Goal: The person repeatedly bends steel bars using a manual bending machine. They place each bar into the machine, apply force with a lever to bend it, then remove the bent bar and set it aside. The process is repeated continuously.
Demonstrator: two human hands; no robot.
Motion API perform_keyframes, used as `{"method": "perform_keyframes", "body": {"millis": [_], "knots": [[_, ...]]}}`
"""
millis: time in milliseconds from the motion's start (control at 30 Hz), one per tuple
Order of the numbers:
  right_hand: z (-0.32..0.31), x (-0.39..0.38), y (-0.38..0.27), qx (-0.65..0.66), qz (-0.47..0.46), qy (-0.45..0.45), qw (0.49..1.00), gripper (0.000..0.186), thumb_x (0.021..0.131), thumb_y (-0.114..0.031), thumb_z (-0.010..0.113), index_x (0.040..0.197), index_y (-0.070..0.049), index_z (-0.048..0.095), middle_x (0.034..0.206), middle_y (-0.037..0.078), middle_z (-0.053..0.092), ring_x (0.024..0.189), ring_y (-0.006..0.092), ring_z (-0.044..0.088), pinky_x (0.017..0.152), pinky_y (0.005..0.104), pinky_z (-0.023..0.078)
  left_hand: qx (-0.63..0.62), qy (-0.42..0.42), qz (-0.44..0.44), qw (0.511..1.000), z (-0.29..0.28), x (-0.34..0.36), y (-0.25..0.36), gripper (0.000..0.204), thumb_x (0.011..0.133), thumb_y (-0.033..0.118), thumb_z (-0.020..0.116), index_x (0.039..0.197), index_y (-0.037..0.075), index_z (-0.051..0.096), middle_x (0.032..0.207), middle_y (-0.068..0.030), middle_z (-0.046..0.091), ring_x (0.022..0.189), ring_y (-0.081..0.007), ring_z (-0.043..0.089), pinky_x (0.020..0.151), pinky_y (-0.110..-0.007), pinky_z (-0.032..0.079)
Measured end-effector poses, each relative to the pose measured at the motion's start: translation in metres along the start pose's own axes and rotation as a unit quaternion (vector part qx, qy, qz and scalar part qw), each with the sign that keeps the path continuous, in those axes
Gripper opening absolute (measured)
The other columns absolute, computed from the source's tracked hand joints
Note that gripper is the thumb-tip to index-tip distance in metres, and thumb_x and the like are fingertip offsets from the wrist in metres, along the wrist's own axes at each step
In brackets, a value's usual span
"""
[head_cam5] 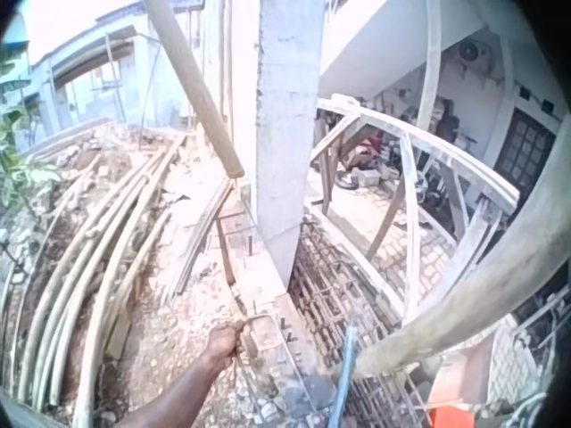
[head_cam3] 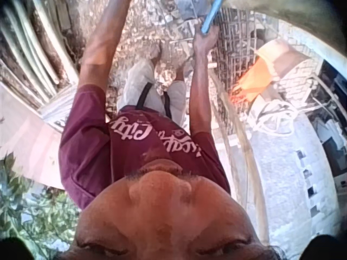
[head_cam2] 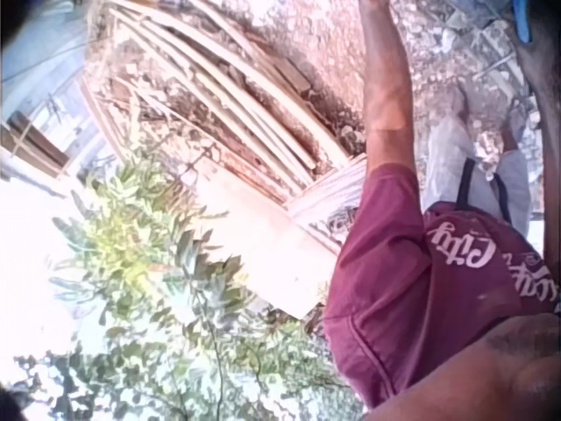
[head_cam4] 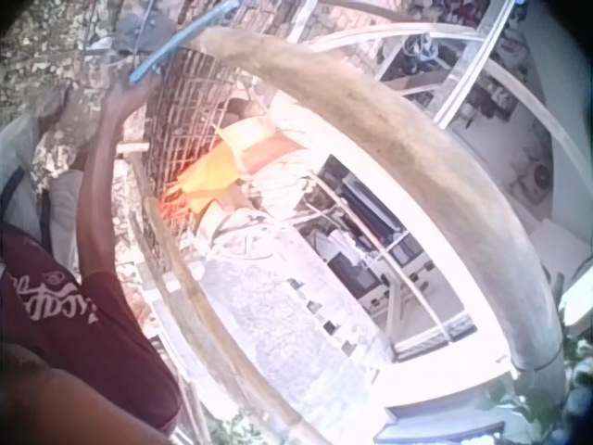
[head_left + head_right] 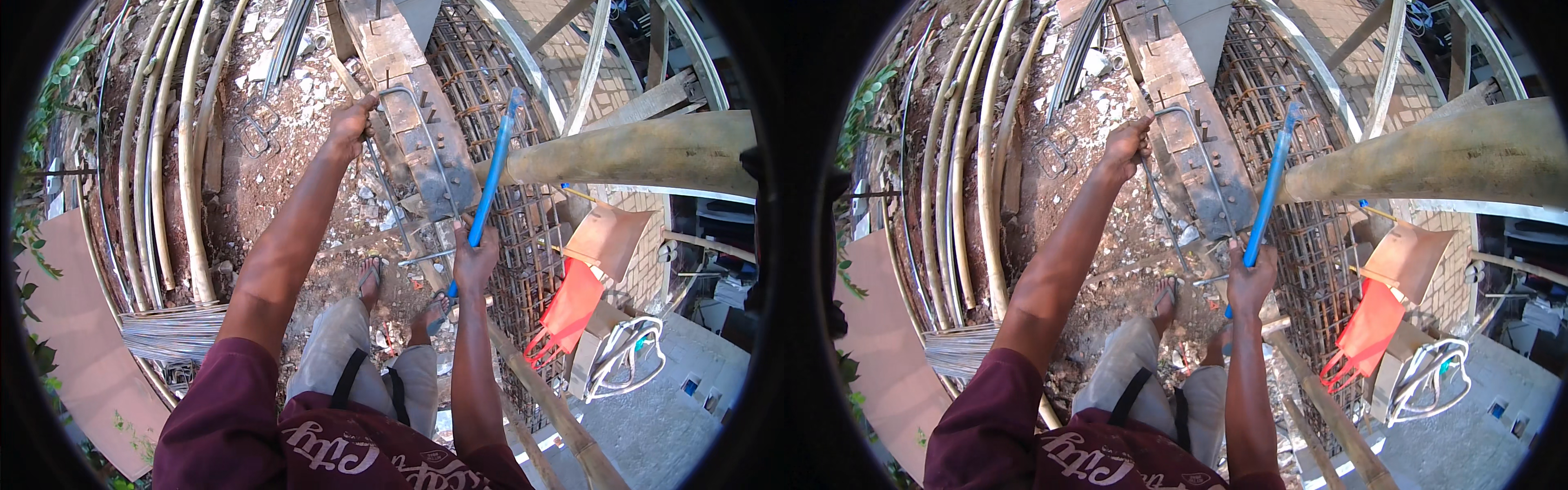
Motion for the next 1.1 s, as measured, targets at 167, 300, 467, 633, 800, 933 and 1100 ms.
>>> {"method": "perform_keyframes", "body": {"millis": [167, 300, 467, 633, 800, 933, 1100], "knots": [[-0.07, -0.022, 0.002, 0.019, -0.081, -0.091, 0.992, 0.028, 0.095, -0.022, 0.084, 0.111, 0.0, 0.079, 0.092, 0.005, 0.054, 0.083, 0.017, 0.055, 0.075, 0.0354, 0.046, -0.012, 0.049, 0.006, 0.999, 0.008, 0.004, -0.001, 0.022, 0.102, 0.021, 0.078, 0.104, 0.001, 0.067, 0.07, 0.0039, 0.042, 0.051, -0.0066, 0.031, 0.042, -0.026, 0.028], [-0.142, -0.033, 0.044, -0.014, 0.068, -0.132, 0.989, 0.026, 0.094, -0.025, 0.086, 0.103, -0.002, 0.079, 0.08, 0.003, 0.057, 0.073, 0.0125, 0.051, 0.069, 0.0333, 0.044, 0.038, 0.054, 0.011, 0.998, 0.011, 0.006, 0.0, 0.024, 0.102, 0.026, 0.078, 0.103, 0.004, 0.068, 0.067, 0.0057, 0.038, 0.05, -0.0062, 0.028, 0.042, -0.027, 0.023], [-0.207, 0.016, 0.088, -0.135, 0.08, -0.235, 0.959, 0.037, 0.091, -0.037, 0.088, 0.085, -0.003, 0.075, 0.065, 0.002, 0.056, 0.061, 0.0115, 0.048, 0.059, 0.0346, 0.041, 0.041, 0.047, -0.004, 0.998, 0.013, 0.005, 0.001, 0.032, 0.102, 0.036, 0.078, 0.106, 0.005, 0.069, 0.068, 0.0076, 0.03, 0.05, -0.0056, 0.024, 0.042, -0.025, 0.02], [-0.228, 0.112, 0.101, -0.243, 0.0, -0.301, 0.922, 0.048, 0.088, -0.048, 0.089, 0.077, -0.005, 0.072, 0.061, 0.002, 0.053, 0.059, 0.0143, 0.048, 0.058, 0.0379, 0.04, 0.019, 0.043, 0.019, 0.999, 0.014, 0.004, -0.001, 0.031, 0.099, 0.033, 0.081, 0.101, 0.007, 0.065, 0.072, 0.0077, 0.033, 0.051, -0.0049, 0.024, 0.044, -0.026, 0.019], [-0.212, 0.196, 0.078, -0.313, -0.097, -0.35, 0.877, 0.054, 0.086, -0.052, 0.089, 0.07, -0.005, 0.067, 0.057, 0.003, 0.05, 0.056, 0.0162, 0.046, 0.057, 0.0397, 0.039, 0.027, 0.091, 0.021, 0.995, 0.014, 0.004, 0.0, 0.039, 0.093, 0.036, 0.088, 0.092, 0.011, 0.058, 0.072, 0.008, 0.033, 0.051, -0.0045, 0.023, 0.045, -0.025, 0.019], [-0.194, 0.234, 0.053, -0.322, -0.14, -0.389, 0.852, 0.058, 0.083, -0.06, 0.089, 0.071, -0.007, 0.068, 0.056, 0.004, 0.051, 0.056, 0.0194, 0.049, 0.058, 0.0426, 0.04, 0.041, 0.11, 0.021, 0.993, 0.015, 0.001, 0.0, 0.04, 0.091, 0.034, 0.09, 0.09, 0.011, 0.057, 0.072, 0.0083, 0.032, 0.051, -0.0047, 0.024, 0.045, -0.024, 0.02], [-0.188, 0.217, 0.059, -0.316, -0.139, -0.408, 0.845, 0.058, 0.085, -0.061, 0.086, 0.072, -0.007, 0.07, 0.056, 0.008, 0.053, 0.055, 0.0211, 0.053, 0.057, 0.0441, 0.043, 0.025, 0.099, 0.031, 0.994, 0.014, 0.002, -0.001, 0.037, 0.093, 0.031, 0.088, 0.09, 0.012, 0.057, 0.07, 0.0091, 0.031, 0.051, -0.0044, 0.024, 0.044, -0.023, 0.021]]}}
Point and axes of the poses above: each hand's wrist, its own x-axis towards the middle knuckle, its own z-axis out of the palm, y = z × x, the point moved 3 cm from there along x, towards the middle knuckle
